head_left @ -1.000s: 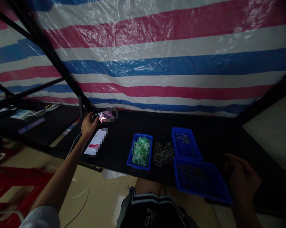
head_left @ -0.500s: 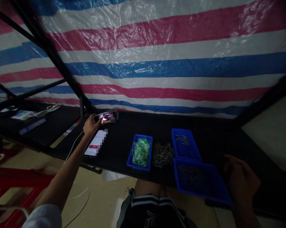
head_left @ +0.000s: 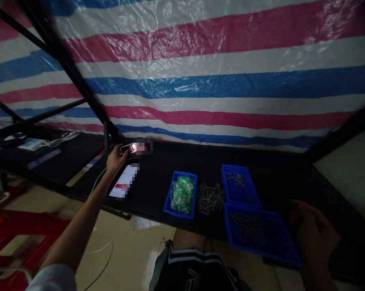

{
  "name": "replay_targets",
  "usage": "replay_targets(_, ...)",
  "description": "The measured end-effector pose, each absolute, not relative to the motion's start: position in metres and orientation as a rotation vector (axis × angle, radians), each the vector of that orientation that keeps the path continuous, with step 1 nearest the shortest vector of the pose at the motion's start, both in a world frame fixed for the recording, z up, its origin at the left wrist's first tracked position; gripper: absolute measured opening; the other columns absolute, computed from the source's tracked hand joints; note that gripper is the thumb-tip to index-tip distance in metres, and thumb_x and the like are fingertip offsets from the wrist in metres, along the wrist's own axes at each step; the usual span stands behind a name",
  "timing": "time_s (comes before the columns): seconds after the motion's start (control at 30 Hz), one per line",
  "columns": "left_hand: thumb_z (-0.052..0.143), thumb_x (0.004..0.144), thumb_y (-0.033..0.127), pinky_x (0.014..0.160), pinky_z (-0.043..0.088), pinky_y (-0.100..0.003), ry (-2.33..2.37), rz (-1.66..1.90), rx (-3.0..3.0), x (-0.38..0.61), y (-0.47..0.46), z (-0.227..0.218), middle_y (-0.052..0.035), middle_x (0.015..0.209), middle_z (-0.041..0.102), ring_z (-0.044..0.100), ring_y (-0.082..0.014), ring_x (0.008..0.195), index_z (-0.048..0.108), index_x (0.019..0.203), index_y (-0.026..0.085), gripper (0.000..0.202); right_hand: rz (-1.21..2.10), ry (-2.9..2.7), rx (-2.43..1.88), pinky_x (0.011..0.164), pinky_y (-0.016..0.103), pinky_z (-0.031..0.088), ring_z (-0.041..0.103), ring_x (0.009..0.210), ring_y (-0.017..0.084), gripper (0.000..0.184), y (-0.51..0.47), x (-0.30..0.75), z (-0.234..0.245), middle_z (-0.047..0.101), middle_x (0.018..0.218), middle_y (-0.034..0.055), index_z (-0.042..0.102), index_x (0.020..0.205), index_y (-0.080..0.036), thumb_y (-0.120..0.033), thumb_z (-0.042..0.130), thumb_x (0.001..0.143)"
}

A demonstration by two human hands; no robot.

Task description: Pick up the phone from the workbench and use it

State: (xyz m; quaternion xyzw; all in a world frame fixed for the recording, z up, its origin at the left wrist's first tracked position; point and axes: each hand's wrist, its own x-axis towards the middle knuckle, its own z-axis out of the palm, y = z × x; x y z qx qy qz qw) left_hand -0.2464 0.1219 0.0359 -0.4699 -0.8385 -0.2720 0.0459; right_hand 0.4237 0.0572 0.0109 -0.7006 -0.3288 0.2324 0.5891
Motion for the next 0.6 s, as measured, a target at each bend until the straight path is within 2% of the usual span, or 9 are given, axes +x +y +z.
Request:
replay_targets(0.4, 0.060, 0.092, 0.069, 0.088, 0.055, -0.042, -2.631, -0.804, -1.293, -0.228, 0.127, 0.038, -0.0152, 0.128, 0.074, 0.070, -0.0385, 0.116, 0.060, 0.145, 0.026, 0.069, 0.526, -0.765, -1.617, 0.056, 0.030, 0.034, 0.047, 0.060, 0.015, 0.034, 0.060, 0.426, 0.009, 0.057, 0.066, -0.0021, 0.078, 0.103, -0.018, -0.040, 0.065, 0.080)
replay_targets(0.6, 0.059, 0.093, 0.068, 0.090, 0.055, -0.044, -2.649, -0.793, -1.275, -0.228, 0.127, 0.038, -0.0152, 0.129, 0.074, 0.070, -0.0393, 0.118, 0.059, 0.147, 0.027, 0.068, 0.535, -0.748, -1.626, 0.056, 0.031, 0.034, 0.049, 0.061, 0.016, 0.034, 0.060, 0.426, 0.007, 0.058, 0.069, -0.0017, 0.079, 0.105, -0.019, -0.040, 0.066, 0.080)
